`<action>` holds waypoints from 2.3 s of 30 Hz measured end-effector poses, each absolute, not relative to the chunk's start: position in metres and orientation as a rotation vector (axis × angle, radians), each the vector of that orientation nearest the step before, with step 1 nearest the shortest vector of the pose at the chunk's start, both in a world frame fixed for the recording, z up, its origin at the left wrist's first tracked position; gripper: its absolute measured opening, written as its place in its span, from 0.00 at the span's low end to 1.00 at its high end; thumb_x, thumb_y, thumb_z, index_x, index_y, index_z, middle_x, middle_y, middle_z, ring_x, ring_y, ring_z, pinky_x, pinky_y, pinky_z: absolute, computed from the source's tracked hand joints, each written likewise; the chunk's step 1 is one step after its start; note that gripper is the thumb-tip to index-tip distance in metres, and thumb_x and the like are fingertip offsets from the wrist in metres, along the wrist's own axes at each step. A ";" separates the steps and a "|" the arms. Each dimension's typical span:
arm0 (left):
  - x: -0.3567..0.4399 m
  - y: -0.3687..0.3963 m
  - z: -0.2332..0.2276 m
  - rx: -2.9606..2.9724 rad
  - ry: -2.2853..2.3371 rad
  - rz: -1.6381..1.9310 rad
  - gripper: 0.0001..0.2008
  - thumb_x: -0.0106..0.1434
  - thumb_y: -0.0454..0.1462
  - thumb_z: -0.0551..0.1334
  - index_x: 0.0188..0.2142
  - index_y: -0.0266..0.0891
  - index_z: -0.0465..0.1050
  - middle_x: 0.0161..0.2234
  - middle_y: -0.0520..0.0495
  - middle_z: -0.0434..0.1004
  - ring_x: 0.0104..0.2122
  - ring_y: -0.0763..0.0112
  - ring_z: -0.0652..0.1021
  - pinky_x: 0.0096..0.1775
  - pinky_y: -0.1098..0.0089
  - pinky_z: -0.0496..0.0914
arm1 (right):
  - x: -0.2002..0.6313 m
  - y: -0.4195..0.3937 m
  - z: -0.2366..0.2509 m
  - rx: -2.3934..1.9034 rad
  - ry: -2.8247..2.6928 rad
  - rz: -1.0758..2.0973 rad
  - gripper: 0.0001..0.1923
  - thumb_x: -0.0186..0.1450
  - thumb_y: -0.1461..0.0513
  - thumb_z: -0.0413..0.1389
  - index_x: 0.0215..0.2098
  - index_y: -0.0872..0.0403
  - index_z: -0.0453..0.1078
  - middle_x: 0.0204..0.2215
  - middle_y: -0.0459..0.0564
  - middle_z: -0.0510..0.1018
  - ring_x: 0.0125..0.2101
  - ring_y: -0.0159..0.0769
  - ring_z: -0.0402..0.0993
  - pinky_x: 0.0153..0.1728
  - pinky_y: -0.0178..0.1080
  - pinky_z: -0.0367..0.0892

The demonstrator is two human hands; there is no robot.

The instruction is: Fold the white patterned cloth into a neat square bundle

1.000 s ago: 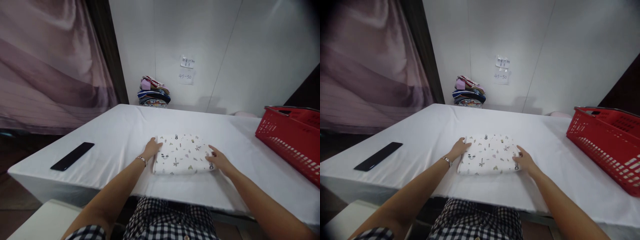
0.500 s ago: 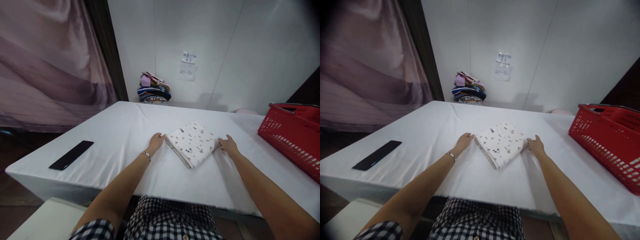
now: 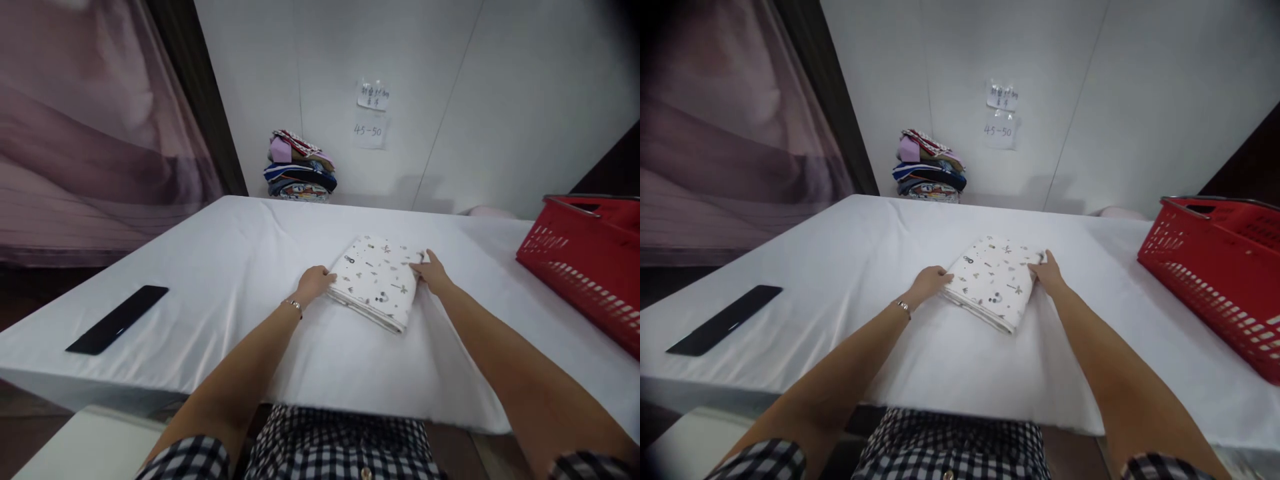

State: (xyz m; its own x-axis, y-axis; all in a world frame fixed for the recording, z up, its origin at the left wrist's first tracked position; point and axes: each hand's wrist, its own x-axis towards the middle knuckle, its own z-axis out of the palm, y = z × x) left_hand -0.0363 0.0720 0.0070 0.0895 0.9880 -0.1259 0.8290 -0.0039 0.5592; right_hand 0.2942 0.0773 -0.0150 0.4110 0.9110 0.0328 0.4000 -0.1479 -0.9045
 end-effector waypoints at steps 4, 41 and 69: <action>-0.046 0.049 0.000 1.783 1.856 0.486 0.18 0.55 0.49 0.59 0.41 0.41 0.70 0.35 0.48 0.77 0.36 0.64 0.75 0.35 0.70 0.65 | 0.276 0.108 -0.013 -1.639 -1.138 0.794 0.44 0.54 0.62 0.57 0.65 0.55 0.43 0.48 0.57 0.73 0.39 0.38 0.74 0.37 0.39 0.72; -0.033 0.031 -0.006 2.739 0.941 0.776 0.12 0.67 0.37 0.49 0.33 0.40 0.70 0.34 0.49 0.73 0.38 0.68 0.71 0.41 0.64 0.63 | 0.220 -0.054 -0.014 -1.511 -1.926 -0.010 0.12 0.66 0.60 0.47 0.38 0.50 0.73 0.37 0.51 0.74 0.40 0.39 0.68 0.38 0.41 0.68; -0.039 0.025 -0.008 2.700 0.933 0.824 0.09 0.65 0.39 0.54 0.38 0.43 0.73 0.35 0.48 0.73 0.37 0.67 0.71 0.41 0.63 0.65 | 0.219 -0.056 -0.022 -1.411 -2.007 -0.117 0.11 0.65 0.62 0.50 0.42 0.51 0.72 0.38 0.52 0.74 0.40 0.40 0.68 0.40 0.45 0.66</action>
